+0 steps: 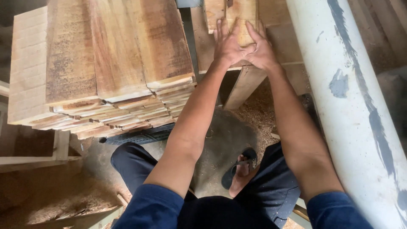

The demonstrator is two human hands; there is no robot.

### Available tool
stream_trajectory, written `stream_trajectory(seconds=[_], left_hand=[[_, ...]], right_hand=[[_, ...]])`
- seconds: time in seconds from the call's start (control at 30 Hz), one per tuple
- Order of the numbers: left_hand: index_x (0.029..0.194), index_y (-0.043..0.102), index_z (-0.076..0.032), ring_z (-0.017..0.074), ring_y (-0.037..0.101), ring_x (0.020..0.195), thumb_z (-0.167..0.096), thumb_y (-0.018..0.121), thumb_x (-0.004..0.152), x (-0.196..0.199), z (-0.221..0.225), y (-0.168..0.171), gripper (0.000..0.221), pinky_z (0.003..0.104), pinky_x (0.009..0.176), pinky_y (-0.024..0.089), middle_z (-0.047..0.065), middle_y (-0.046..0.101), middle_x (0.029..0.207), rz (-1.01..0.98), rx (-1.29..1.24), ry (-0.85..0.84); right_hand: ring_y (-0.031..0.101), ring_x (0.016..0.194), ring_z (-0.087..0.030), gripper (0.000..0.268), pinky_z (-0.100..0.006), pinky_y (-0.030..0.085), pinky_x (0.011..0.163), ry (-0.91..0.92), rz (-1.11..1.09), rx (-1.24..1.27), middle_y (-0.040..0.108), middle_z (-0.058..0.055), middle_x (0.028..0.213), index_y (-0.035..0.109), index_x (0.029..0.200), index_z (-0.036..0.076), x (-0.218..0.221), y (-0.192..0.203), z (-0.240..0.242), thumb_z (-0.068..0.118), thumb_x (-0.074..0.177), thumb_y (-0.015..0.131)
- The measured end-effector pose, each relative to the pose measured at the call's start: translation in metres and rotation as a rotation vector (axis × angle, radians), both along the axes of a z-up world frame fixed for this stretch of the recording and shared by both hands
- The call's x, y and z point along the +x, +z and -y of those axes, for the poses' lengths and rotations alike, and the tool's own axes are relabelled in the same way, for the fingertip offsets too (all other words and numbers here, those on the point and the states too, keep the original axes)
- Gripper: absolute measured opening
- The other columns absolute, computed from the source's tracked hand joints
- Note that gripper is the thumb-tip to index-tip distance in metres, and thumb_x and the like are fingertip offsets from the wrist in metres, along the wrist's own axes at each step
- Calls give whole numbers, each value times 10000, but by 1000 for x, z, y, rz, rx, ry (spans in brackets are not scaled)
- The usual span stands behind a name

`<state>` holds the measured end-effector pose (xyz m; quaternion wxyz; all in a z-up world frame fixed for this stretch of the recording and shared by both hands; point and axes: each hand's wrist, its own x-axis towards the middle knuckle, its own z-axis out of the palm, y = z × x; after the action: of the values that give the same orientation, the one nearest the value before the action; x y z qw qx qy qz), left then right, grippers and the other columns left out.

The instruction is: Feeding wooden boards into a thickness planer to smooth and level their surfaces.

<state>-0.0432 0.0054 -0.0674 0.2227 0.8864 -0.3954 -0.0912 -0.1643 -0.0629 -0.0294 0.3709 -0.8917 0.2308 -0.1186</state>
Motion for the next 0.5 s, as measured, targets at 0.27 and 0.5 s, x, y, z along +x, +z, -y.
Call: stream_trajectory(seconds=[0.27, 0.5], left_hand=[[1636, 194, -244, 450, 18, 1574, -661, 791, 854, -19, -26, -21, 1069, 648, 1219, 222, 177, -76, 1713, -178, -310, -17], [1581, 357, -127, 369, 26, 1583, -420, 788, 876, -49, -61, -15, 876, 533, 1253, 216, 196, 83, 1701, -239, -456, -30]], right_hand=[[-23, 1575, -322, 986, -536, 47, 1271, -34, 172, 142, 24, -196, 1696, 309, 1607, 195, -20, -17, -26, 129, 770, 826], [78, 1580, -339, 979, -522, 209, 1272, -111, 254, 208, 50, -150, 1700, 369, 1574, 184, -54, -8, -76, 30, 728, 839]])
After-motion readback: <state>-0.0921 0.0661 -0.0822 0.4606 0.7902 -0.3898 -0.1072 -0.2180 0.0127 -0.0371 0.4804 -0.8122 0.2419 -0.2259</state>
